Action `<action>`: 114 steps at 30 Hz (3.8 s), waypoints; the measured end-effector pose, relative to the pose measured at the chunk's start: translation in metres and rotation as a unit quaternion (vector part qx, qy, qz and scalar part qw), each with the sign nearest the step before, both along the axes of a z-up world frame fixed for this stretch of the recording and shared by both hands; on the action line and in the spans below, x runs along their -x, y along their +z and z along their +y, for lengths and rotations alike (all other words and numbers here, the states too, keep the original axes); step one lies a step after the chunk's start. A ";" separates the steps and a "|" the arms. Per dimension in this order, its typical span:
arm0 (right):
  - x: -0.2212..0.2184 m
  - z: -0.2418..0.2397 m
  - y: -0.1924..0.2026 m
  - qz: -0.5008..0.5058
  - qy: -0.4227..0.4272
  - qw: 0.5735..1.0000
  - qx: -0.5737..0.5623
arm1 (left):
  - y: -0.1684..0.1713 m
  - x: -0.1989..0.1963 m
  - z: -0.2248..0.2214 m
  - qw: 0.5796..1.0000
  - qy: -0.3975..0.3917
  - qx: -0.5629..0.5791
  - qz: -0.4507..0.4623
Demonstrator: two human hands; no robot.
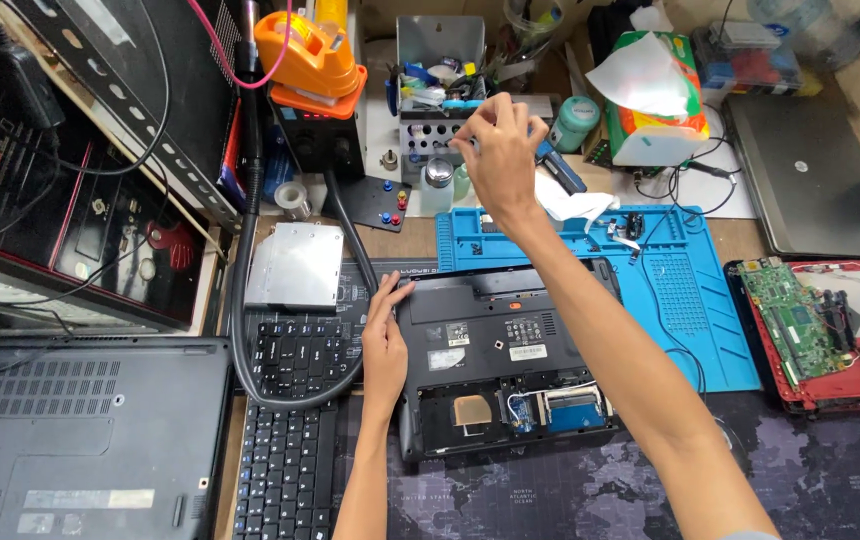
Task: Disassembling a laptop by removing screws, prying the case open, and disconnecting internal components.
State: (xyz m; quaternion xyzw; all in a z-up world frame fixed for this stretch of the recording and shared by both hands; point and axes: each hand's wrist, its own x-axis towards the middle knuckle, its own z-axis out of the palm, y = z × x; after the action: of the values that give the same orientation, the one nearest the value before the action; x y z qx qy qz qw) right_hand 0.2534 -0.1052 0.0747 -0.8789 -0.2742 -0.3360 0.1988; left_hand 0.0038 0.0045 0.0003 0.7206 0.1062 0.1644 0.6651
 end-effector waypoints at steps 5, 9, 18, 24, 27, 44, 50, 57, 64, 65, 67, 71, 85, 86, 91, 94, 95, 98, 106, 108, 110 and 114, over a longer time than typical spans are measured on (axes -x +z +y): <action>0.003 0.002 -0.006 -0.009 -0.010 1.000 0.022 | -0.003 0.001 -0.001 1.000 0.000 -0.002 0.005; 0.004 -0.002 -0.008 -0.008 0.003 0.999 0.031 | -0.001 0.001 -0.002 1.000 -0.001 -0.005 0.001; 0.094 -0.058 -0.017 0.148 0.036 0.988 -0.010 | -0.006 0.001 -0.002 1.000 0.000 -0.018 -0.005; 0.161 -0.124 -0.053 0.312 0.045 0.949 -0.018 | -0.005 0.001 -0.004 1.000 0.000 -0.017 0.000; 0.196 -0.152 -0.055 0.305 0.055 0.950 -0.022 | -0.003 0.002 -0.006 1.000 0.002 -0.024 0.004; 0.354 -0.190 -0.050 0.743 -0.057 0.503 -0.437 | -0.010 -0.012 -0.020 0.968 -0.008 -0.249 0.033; 0.343 -0.192 -0.049 0.748 -0.109 0.337 -0.562 | -0.014 -0.043 -0.040 0.891 -0.054 -0.452 0.014; 0.336 -0.183 -0.029 0.706 -0.119 0.274 -0.642 | -0.023 -0.092 -0.063 0.872 -0.185 -0.453 0.000; 0.345 -0.183 -0.057 0.682 -0.120 0.281 -0.664 | -0.053 -0.109 -0.070 0.865 -0.140 -0.481 -0.015; 0.346 -0.183 -0.056 0.678 -0.112 0.282 -0.670 | -0.053 -0.108 -0.070 0.861 -0.134 -0.491 -0.018; 0.347 -0.183 -0.056 0.672 -0.105 0.283 -0.676 | -0.054 -0.107 -0.073 0.856 -0.128 -0.501 -0.021; 0.342 -0.180 -0.048 0.671 -0.105 0.281 -0.678 | -0.052 -0.111 -0.073 0.850 -0.115 -0.514 -0.027; 0.353 -0.177 -0.049 0.655 -0.019 0.400 -0.641 | -0.063 -0.115 -0.072 0.852 -0.113 -0.511 -0.033; 0.352 -0.175 -0.043 0.662 -0.032 0.397 -0.635 | -0.065 -0.117 -0.071 0.853 -0.116 -0.508 -0.025; 0.361 -0.178 -0.069 0.623 -0.001 0.418 -0.661 | -0.064 -0.118 -0.075 0.857 -0.117 -0.502 0.022; 0.362 -0.181 -0.073 0.582 -0.004 0.459 -0.671 | -0.054 -0.101 -0.069 0.884 -0.092 -0.455 0.055; 0.360 -0.183 -0.077 0.559 -0.009 0.467 -0.685 | -0.042 -0.095 -0.066 0.896 -0.071 -0.430 0.081; 0.347 -0.195 -0.062 0.523 -0.020 0.492 -0.696 | -0.035 -0.070 -0.056 0.932 -0.029 -0.354 0.076; 0.231 -0.265 -0.077 0.473 -0.004 0.639 -0.607 | 0.004 0.027 -0.064 0.993 0.030 -0.054 0.103; 0.208 -0.267 -0.050 0.460 -0.003 0.707 -0.537 | -0.009 0.044 -0.068 0.990 0.044 0.050 0.121; 0.191 -0.261 -0.028 0.464 0.002 0.739 -0.489 | -0.025 0.056 -0.075 0.987 0.038 0.089 0.125; 0.162 -0.244 0.010 0.444 0.054 0.818 -0.362 | -0.009 0.078 -0.093 0.970 0.007 0.198 0.144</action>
State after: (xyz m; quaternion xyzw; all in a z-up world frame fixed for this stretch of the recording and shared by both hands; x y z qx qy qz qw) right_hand 0.0916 -0.3489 0.0845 -0.7812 -0.0615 0.0274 0.6207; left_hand -0.0745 -0.0884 -0.0091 0.5900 0.2361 0.0392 0.7711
